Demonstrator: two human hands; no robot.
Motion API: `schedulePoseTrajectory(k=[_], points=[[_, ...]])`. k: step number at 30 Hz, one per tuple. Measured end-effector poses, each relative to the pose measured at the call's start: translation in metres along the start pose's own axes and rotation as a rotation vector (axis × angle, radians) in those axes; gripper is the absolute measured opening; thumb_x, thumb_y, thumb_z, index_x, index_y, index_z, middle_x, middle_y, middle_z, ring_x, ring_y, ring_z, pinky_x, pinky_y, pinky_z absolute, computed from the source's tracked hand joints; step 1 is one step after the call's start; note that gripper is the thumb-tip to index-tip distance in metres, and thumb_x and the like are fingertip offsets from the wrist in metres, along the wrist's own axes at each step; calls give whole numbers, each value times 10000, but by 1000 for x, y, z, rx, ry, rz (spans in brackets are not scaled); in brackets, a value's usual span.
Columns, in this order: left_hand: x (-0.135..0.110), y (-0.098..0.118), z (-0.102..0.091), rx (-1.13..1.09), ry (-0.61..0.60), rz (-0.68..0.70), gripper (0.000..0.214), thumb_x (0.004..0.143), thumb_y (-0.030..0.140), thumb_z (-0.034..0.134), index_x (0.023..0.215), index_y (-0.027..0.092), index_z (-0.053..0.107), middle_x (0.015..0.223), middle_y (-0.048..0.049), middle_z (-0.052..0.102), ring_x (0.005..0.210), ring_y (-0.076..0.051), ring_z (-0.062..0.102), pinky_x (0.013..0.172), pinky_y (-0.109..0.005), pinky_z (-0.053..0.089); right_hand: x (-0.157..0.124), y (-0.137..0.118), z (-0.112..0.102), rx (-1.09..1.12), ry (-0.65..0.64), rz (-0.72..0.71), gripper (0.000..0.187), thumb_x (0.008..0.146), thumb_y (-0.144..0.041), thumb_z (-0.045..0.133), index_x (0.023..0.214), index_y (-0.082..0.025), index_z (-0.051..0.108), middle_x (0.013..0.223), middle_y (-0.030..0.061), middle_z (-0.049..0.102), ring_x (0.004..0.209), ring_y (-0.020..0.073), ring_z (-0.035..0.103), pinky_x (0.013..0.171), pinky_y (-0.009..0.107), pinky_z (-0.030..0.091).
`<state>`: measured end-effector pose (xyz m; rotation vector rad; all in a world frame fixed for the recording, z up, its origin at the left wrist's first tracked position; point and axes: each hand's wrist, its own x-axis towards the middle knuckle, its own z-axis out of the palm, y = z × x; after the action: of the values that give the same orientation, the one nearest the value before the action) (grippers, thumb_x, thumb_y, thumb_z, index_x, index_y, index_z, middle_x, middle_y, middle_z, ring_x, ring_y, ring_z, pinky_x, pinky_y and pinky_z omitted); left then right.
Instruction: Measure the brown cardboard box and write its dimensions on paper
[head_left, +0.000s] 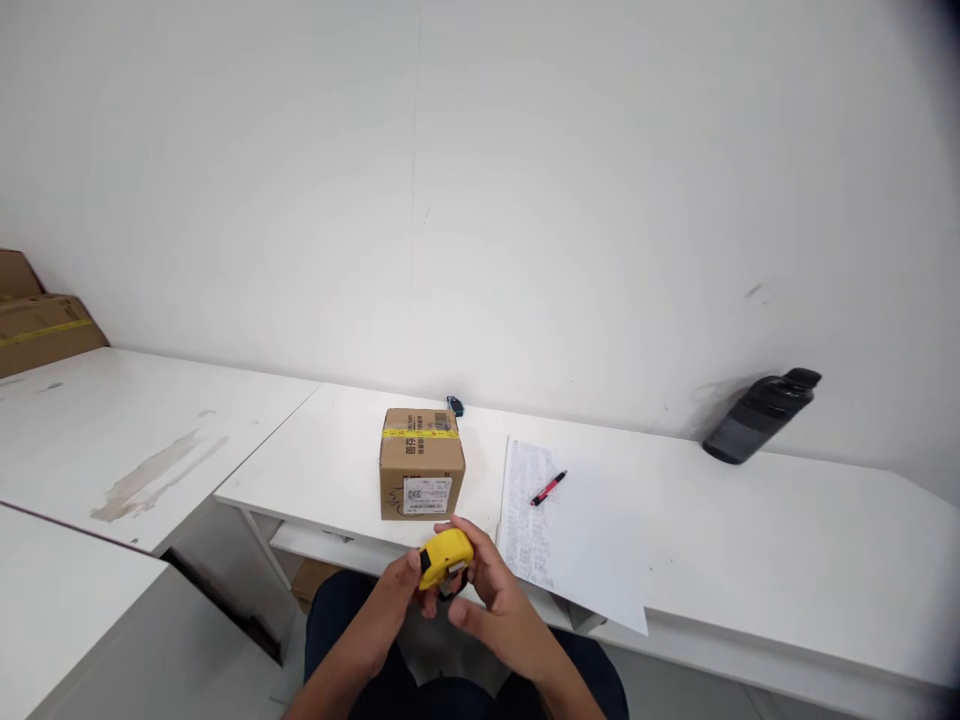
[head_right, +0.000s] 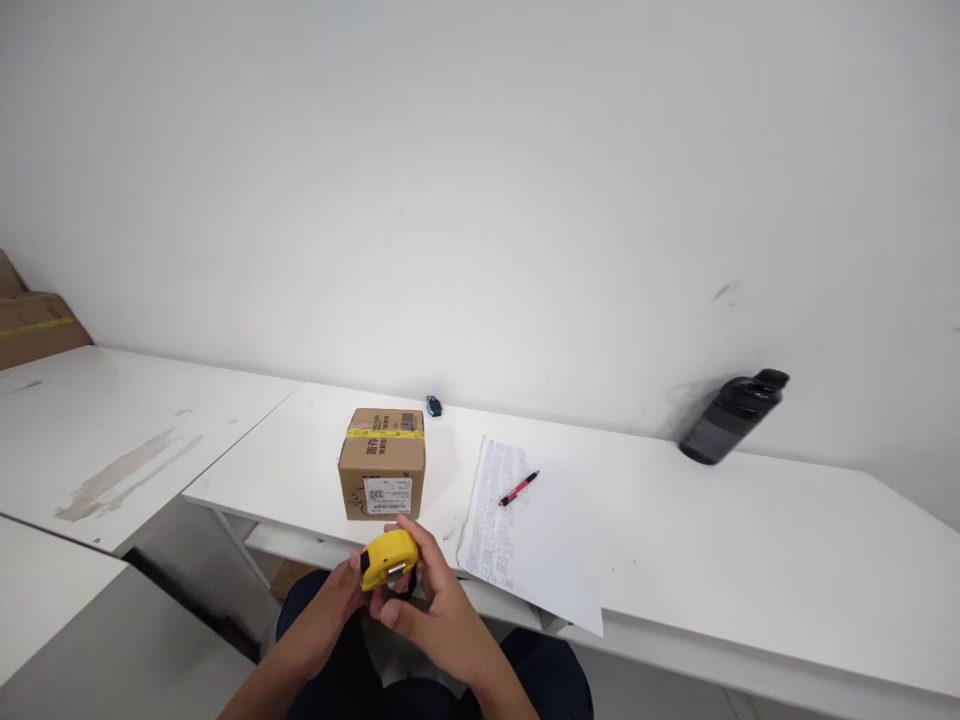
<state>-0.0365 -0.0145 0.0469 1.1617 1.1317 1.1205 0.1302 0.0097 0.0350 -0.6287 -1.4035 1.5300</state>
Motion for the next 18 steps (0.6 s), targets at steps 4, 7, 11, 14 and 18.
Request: schedulePoseTrajectory(k=[4, 7, 11, 14, 18], points=[[10, -18, 14, 41, -14, 20, 697, 696, 877, 460, 647, 192, 582, 588, -20, 515, 570, -163, 435, 578, -302, 342, -3, 13, 10, -2, 148, -7, 786, 708, -494, 809, 1391, -335, 454, 1349, 90, 526, 814, 172, 592, 765, 353, 520], [15, -19, 18, 73, 43, 12, 633, 706, 819, 542, 575, 205, 463, 499, 29, 406, 503, -122, 335, 531, -274, 268, 2, 19, 7, -55, 276, -37, 665, 733, -460, 795, 1308, -304, 500, 1232, 75, 586, 831, 175, 601, 731, 314, 512], [21, 8, -9, 126, 132, 88, 536, 767, 662, 622, 552, 203, 448, 538, 17, 468, 554, -134, 405, 581, -265, 337, 11, 9, -27, -107, 523, -142, 637, 714, -420, 812, 1250, -267, 504, 1207, 83, 600, 929, 198, 617, 783, 317, 524], [32, 40, -61, 194, 229, 167, 493, 759, 640, 634, 572, 201, 509, 587, 7, 506, 606, -149, 459, 632, -272, 397, 13, -5, -81, -123, 802, -256, 717, 689, -435, 818, 1286, -245, 469, 1183, 83, 606, 996, 207, 613, 870, 352, 518], [53, 74, -137, 244, 256, 106, 485, 707, 646, 668, 596, 203, 506, 602, 10, 471, 607, -155, 461, 631, -295, 449, 3, -25, -171, -261, 1143, -296, 790, 646, -473, 823, 1308, -207, 483, 1079, 61, 616, 937, 205, 619, 841, 364, 522]])
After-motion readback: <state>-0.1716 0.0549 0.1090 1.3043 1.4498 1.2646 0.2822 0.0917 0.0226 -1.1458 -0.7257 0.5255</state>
